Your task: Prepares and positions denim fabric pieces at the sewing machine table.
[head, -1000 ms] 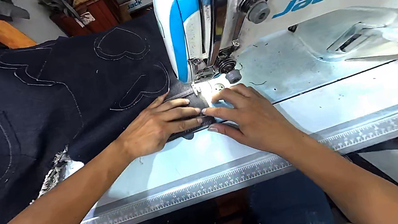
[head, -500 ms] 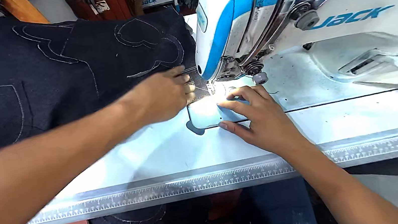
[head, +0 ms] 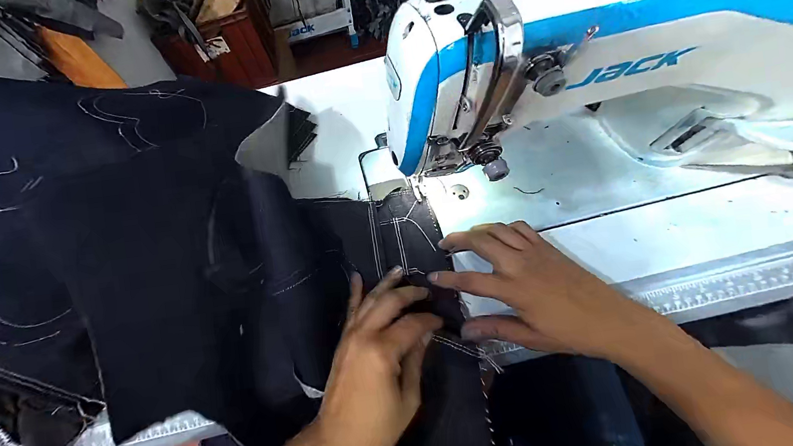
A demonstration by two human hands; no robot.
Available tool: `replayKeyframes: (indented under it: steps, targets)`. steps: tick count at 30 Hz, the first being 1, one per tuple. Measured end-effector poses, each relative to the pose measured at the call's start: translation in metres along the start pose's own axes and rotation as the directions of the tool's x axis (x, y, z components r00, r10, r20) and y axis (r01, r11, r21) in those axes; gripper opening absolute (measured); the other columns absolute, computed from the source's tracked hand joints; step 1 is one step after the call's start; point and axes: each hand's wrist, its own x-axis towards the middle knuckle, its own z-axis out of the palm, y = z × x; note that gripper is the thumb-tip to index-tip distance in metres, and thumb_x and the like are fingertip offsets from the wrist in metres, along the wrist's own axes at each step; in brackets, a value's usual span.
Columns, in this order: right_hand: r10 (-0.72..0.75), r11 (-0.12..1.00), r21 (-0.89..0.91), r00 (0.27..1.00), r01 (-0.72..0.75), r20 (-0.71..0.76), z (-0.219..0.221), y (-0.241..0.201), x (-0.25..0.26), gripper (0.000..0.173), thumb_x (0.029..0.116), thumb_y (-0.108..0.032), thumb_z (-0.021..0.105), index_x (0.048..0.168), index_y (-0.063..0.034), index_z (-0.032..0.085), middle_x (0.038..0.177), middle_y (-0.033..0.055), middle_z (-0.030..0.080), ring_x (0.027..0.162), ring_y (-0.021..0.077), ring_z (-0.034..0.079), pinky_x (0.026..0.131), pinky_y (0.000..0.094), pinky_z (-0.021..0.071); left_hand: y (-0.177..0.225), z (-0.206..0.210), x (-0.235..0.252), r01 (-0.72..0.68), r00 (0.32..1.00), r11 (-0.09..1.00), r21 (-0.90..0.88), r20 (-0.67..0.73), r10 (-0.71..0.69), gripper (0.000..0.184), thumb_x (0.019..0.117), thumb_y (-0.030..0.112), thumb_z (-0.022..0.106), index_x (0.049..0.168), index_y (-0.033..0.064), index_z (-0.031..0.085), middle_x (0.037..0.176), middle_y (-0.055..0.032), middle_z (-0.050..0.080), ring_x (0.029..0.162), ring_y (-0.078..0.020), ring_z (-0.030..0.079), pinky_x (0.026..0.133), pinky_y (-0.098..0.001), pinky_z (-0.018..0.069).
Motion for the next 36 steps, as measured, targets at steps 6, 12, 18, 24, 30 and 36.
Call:
replayKeyframes:
  steps: [6, 12, 18, 24, 30, 36]
  targets:
    - [-0.101, 0.992, -0.071, 0.995, 0.103, 0.028, -0.006, 0.000, -0.041, 0.060, 0.0925, -0.078, 0.044, 0.141, -0.0455, 0.057, 0.141, 0.0053, 0.058, 0.122, 0.0264, 0.056, 0.093, 0.0477, 0.0453, -0.001, -0.008, 0.008, -0.145, 0.989, 0.942, 0.303, 0.014, 0.147, 0.031, 0.1061, 0.042, 0.050, 0.098, 0.0190, 0.069, 0.107, 0.0039, 0.073, 0.120, -0.0165, 0.065, 0.115, -0.0577, 0.0396]
    - [-0.042, 0.998, -0.051, 0.999, 0.043, 0.028, 0.000, -0.009, -0.035, 0.065, 0.0809, -0.074, 0.062, 0.140, -0.0470, 0.056, 0.139, 0.0048, 0.056, 0.121, 0.0276, 0.054, 0.090, 0.0475, 0.0452, -0.003, -0.027, 0.030, -0.196, 0.974, 0.929, 0.314, 0.169, 0.148, 0.032, 0.1045, 0.042, 0.052, 0.094, 0.0180, 0.070, 0.096, 0.0048, 0.072, 0.104, -0.0137, 0.070, 0.105, -0.0446, 0.0520]
    - [-0.112, 0.988, -0.103, 0.994, 0.111, -0.002, 0.001, -0.007, -0.040, 0.059, 0.0891, -0.078, 0.049, 0.131, -0.0400, 0.064, 0.136, 0.0050, 0.058, 0.119, 0.0262, 0.056, 0.093, 0.0451, 0.0453, -0.016, -0.018, 0.047, -0.201, 0.980, 0.906, 0.374, 0.068, 0.189, 0.021, 0.0989, 0.037, 0.062, 0.091, 0.0215, 0.074, 0.089, 0.0078, 0.072, 0.094, -0.0114, 0.069, 0.095, -0.0407, 0.0522]
    - [-0.168, 0.971, -0.173, 0.986, 0.163, -0.010, 0.005, -0.012, -0.047, 0.054, 0.0970, -0.064, 0.050, 0.135, -0.0274, 0.059, 0.153, -0.0117, 0.052, 0.131, 0.0217, 0.054, 0.099, 0.0444, 0.0428, -0.015, -0.010, 0.040, -0.316, 0.946, 0.857, 0.407, 0.069, 0.317, 0.031, 0.0972, 0.008, 0.055, 0.101, 0.0270, 0.079, 0.096, 0.0017, 0.073, 0.098, -0.0188, 0.070, 0.097, -0.0500, 0.0515]
    - [-0.109, 0.993, -0.055, 0.994, 0.109, 0.010, -0.002, -0.016, -0.044, 0.059, 0.0961, -0.070, 0.046, 0.131, -0.0252, 0.062, 0.150, -0.0075, 0.055, 0.126, 0.0236, 0.055, 0.092, 0.0452, 0.0444, -0.014, -0.009, 0.012, -0.284, 0.954, 0.884, 0.372, 0.197, 0.224, 0.053, 0.1058, 0.055, 0.039, 0.140, 0.0230, 0.062, 0.145, 0.0010, 0.061, 0.143, -0.0294, 0.049, 0.112, -0.0749, 0.0296]
    - [-0.073, 0.994, -0.082, 0.996, 0.077, 0.055, -0.009, 0.000, -0.030, 0.073, 0.0892, -0.080, 0.046, 0.138, -0.0277, 0.061, 0.153, -0.0111, 0.052, 0.129, 0.0258, 0.053, 0.092, 0.0484, 0.0445, -0.027, -0.002, 0.028, -0.275, 0.958, 0.898, 0.344, 0.170, 0.229, 0.071, 0.0971, 0.071, 0.044, 0.142, 0.0193, 0.062, 0.146, -0.0014, 0.061, 0.143, -0.0312, 0.047, 0.113, -0.0753, 0.0267]
